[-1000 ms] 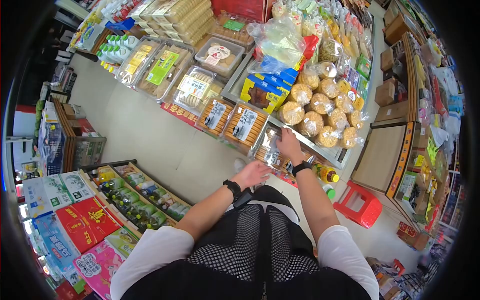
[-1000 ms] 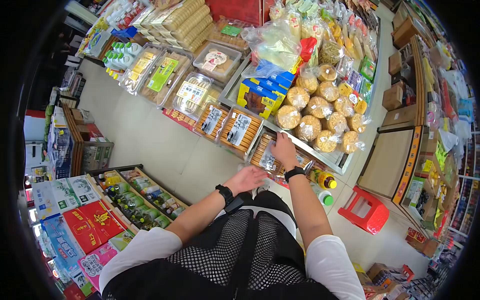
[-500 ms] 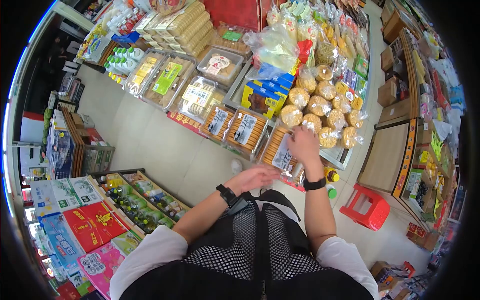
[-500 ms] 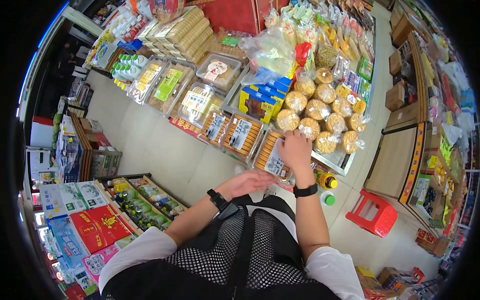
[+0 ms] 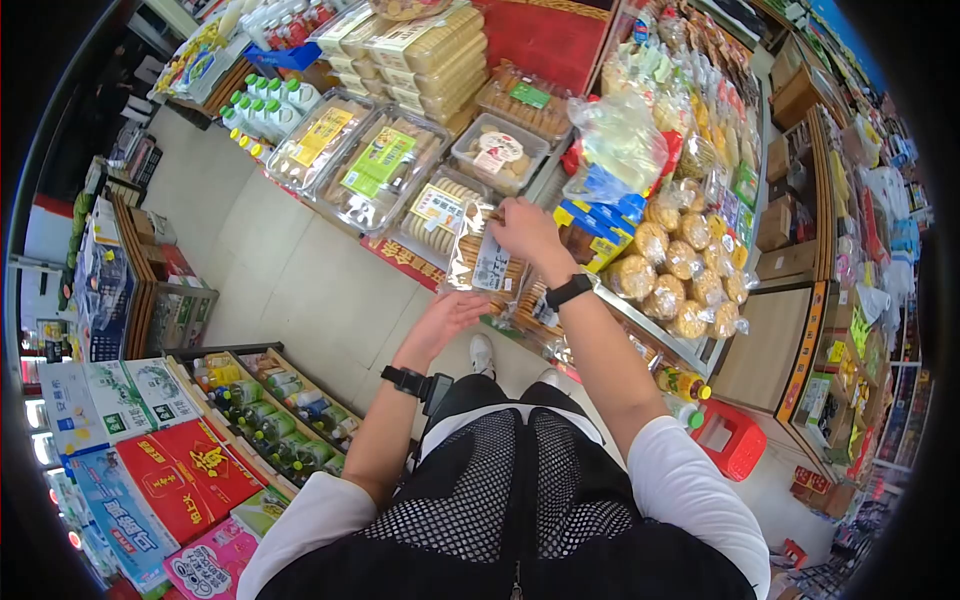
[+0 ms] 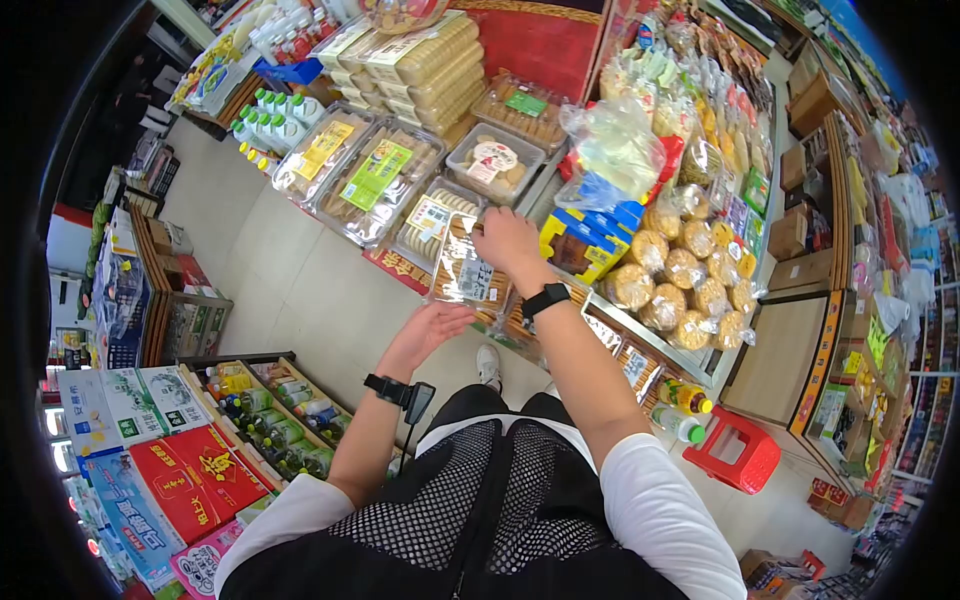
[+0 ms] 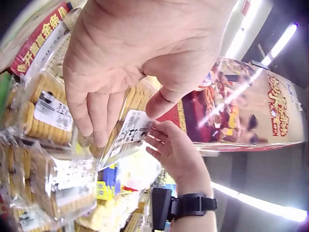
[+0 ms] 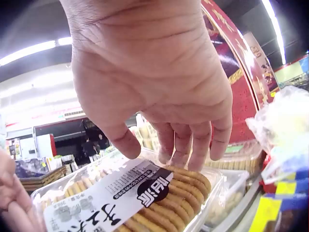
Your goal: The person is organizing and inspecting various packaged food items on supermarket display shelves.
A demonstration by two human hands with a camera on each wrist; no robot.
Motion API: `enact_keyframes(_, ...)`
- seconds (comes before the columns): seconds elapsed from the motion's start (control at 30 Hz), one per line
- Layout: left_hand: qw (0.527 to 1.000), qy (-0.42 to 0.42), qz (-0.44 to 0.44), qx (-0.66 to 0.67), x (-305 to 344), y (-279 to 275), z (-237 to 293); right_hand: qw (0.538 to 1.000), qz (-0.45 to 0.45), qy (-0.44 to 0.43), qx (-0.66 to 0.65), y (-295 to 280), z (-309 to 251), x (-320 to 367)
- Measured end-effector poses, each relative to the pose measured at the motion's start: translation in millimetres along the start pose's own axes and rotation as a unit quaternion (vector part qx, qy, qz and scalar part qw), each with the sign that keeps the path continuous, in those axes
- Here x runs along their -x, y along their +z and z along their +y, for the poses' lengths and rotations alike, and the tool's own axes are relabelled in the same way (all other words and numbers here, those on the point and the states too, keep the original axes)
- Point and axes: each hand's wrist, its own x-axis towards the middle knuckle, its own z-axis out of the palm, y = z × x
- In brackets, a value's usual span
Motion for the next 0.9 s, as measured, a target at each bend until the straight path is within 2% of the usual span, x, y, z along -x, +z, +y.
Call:
enact_keyframes(0.1, 1.0, -0.022, 0.009, -0.009, -19, -24, -8, 0.999, -0.016, 0.03, 0.034, 50, 9, -19)
enact_keyframes(0.17, 0.999, -0.04, 0.014, -0.011, -30, -38, -12, 0.992, -0.057, 0.084, 0.071, 70, 18, -24)
enact_keyframes(0.27, 0.998, -0.062, 0.008, -0.02, -48, -57, -31, 0.994, -0.061, 0.073, 0.047, 92, 41, -20)
enact_keyframes(0.37, 0.997, -0.056, -0.001, -0.047, -49, -62, -34, 0.996, -0.068, 0.053, 0.003, 84, 56, -14)
enact_keyframes(0.43, 0.991, -0.104, 0.062, -0.049, -32, -42, -19, 0.997, -0.045, -0.004, -0.06, 67, 63, -2)
enact_keyframes(0.47, 0.991, -0.109, 0.057, -0.053, -30, -41, -22, 0.993, 0.003, -0.033, -0.111, 62, 73, 7)
enact_keyframes(0.53, 0.975, -0.205, 0.021, -0.085, -26, -39, -34, 0.989, 0.021, -0.027, -0.145, 34, 90, 35)
enact_keyframes(0.57, 0.973, -0.212, 0.017, -0.092, -25, -33, -41, 0.983, 0.036, -0.029, -0.179, 17, 97, 53)
enact_keyframes(0.63, 0.966, -0.233, -0.063, -0.093, -21, -14, -55, 0.977, 0.063, -0.022, -0.205, -7, 125, 94)
enact_keyframes(0.7, 0.955, -0.258, -0.081, -0.123, -29, 8, -70, 0.961, 0.085, 0.063, -0.257, -21, 154, 140)
enact_keyframes(0.73, 0.947, -0.27, -0.09, -0.146, -34, 19, -79, 0.96, 0.092, 0.072, -0.256, -22, 170, 164)
enact_keyframes(0.8, 0.937, -0.293, -0.109, -0.157, -49, 35, -100, 0.927, 0.059, 0.206, -0.308, -17, 195, 205)
enact_keyframes(0.83, 0.929, -0.311, -0.119, -0.163, -57, 41, -111, 0.941, 0.046, 0.208, -0.261, -21, 201, 219)
enact_keyframes(0.9, 0.919, -0.336, -0.116, -0.17, -71, 56, -135, 0.944, 0.032, 0.221, -0.243, 9, 236, 240)
